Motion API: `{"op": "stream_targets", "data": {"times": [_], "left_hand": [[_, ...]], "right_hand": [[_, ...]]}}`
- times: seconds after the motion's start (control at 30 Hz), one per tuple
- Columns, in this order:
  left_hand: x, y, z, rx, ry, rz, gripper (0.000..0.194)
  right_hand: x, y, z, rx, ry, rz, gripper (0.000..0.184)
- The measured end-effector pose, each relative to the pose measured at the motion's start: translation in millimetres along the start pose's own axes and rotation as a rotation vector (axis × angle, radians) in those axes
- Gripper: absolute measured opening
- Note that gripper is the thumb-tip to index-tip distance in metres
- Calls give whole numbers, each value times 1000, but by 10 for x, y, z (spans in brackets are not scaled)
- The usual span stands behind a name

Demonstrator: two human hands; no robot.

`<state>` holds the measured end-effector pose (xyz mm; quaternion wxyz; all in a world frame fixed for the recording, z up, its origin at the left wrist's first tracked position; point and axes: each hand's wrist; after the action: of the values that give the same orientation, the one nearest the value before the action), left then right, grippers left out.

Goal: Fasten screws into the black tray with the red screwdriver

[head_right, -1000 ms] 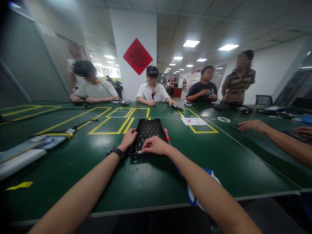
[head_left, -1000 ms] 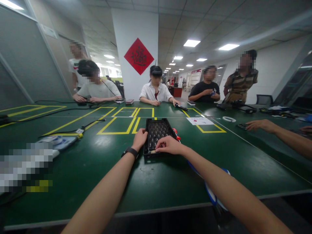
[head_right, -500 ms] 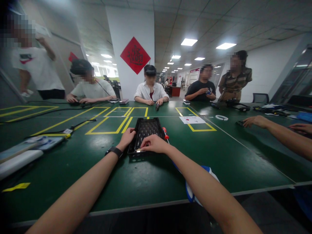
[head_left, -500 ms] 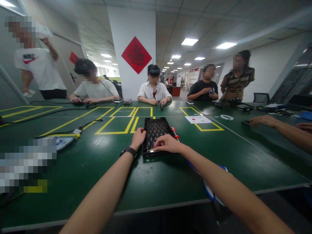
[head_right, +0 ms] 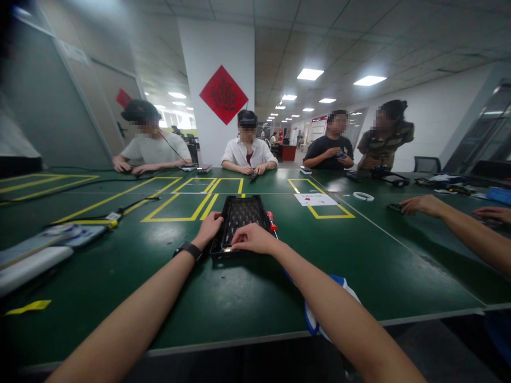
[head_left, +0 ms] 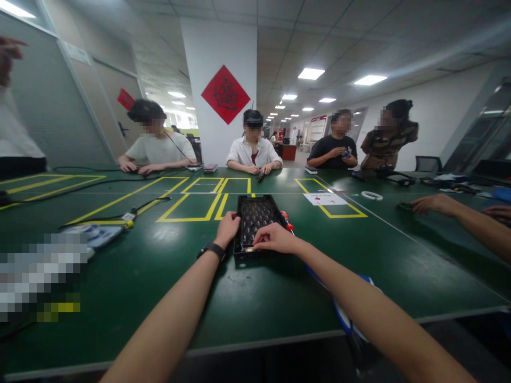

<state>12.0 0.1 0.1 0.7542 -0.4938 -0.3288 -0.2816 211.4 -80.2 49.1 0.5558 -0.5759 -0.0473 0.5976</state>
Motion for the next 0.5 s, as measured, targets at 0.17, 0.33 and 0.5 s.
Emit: {"op": "stream_targets", "data": {"times": [0.17,0.33,0.5], "left_hand": [[37,-21,-13,-16,-21,5,29],[54,-33,-31,-12,-27,1,28],[47,-28,-33,-8,-42,-13,28]], "right_hand": [[-31,-7,-2,5,-26,-21,30],[-26,-13,-5,-21,-9,-58,30],[-32,-24,-3,-52,-2,-75,29]]}}
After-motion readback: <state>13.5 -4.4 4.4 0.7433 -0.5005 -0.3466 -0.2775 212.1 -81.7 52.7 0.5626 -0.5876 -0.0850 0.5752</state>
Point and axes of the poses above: each hand's wrist, its own z-axis towards the middle knuckle, its own y-axis out of the palm, x = y × z, and after that the axes turned 5 degrees about -y, right-handed
